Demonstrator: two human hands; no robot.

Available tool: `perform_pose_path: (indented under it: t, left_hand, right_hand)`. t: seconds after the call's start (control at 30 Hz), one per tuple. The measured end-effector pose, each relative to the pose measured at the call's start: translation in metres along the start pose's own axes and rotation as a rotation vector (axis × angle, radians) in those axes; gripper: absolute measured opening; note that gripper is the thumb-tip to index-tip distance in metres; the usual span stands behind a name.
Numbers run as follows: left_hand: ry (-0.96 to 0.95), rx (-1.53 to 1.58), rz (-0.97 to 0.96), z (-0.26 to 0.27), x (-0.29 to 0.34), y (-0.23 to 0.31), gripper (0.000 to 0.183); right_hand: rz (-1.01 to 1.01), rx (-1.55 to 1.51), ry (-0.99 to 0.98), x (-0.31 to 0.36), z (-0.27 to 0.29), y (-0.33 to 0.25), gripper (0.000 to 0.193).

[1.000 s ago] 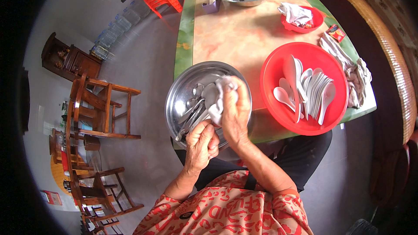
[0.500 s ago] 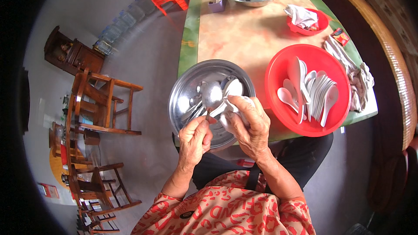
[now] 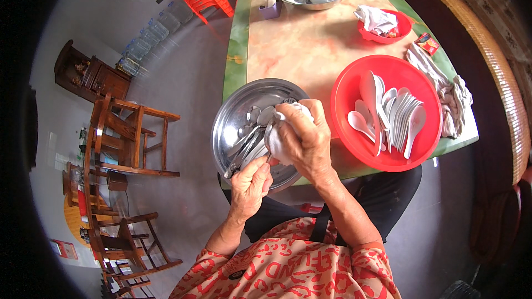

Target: The person dries metal spoons and plastic spoons one by one using a white cloth. They pick each item from a metal bowl, wipe it thoroughly, and place it into a red plastic bowl. The process is repeated for multiple items throughout the clip.

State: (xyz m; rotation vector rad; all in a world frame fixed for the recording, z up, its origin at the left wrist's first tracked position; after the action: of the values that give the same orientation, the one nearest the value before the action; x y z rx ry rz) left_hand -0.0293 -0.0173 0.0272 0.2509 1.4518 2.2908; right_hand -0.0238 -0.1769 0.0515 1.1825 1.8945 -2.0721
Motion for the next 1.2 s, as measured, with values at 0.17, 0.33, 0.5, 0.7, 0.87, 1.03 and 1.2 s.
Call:
perform_pose_path:
  t: [0.17, 0.33, 0.5, 0.7, 0.87, 1.03, 1.2]
  left_hand:
    - [0.043, -0.040, 0.040, 0.002, -0.007, -0.003, 0.024]
    - [0.048, -0.097, -0.093, 0.004, -0.009, -0.009, 0.024]
    - [0.085, -0.070, -0.032, 0.001, -0.011, 0.005, 0.024]
    - [0.131, -0.067, -0.026, 0.005, -0.011, 0.011, 0.023]
    - [0.083, -0.044, -0.022, 0.006, -0.015, -0.001, 0.024]
    - [0.015, 0.097, 0.070, 0.007, -0.011, 0.000, 0.023]
    - [-0.020, -0.058, -0.009, 0.016, -0.011, -0.003, 0.021]
  right_hand:
    - [0.122, 0.276, -0.209, 0.020, -0.018, -0.021, 0.041]
    - [0.127, 0.287, -0.347, 0.027, -0.025, -0.021, 0.039]
    - [0.104, 0.138, -0.035, 0.010, -0.017, -0.014, 0.033]
    - [-0.398, -0.291, 0.026, 0.025, -0.019, 0.017, 0.043]
    - [-0.585, -0.502, -0.082, 0.034, -0.031, 0.005, 0.052]
    - [-0.890, -0.983, -0.091, 0.040, -0.039, 0.009, 0.028]
    - [-0.645, -0.834, -0.019, 0.029, -0.030, 0.009, 0.017]
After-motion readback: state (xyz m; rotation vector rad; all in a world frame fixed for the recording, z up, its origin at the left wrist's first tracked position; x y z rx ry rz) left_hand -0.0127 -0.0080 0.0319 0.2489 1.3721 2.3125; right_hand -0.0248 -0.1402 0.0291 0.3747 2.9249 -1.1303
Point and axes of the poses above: each hand's wrist, its own x-axis away from the middle knuckle, its own z-axis out of the back of the hand, y = z × x, the point moved 5 cm from there along -x, towards the middle knuckle, and after that the axes turned 14 degrees about -x, right-handed, at the moved point
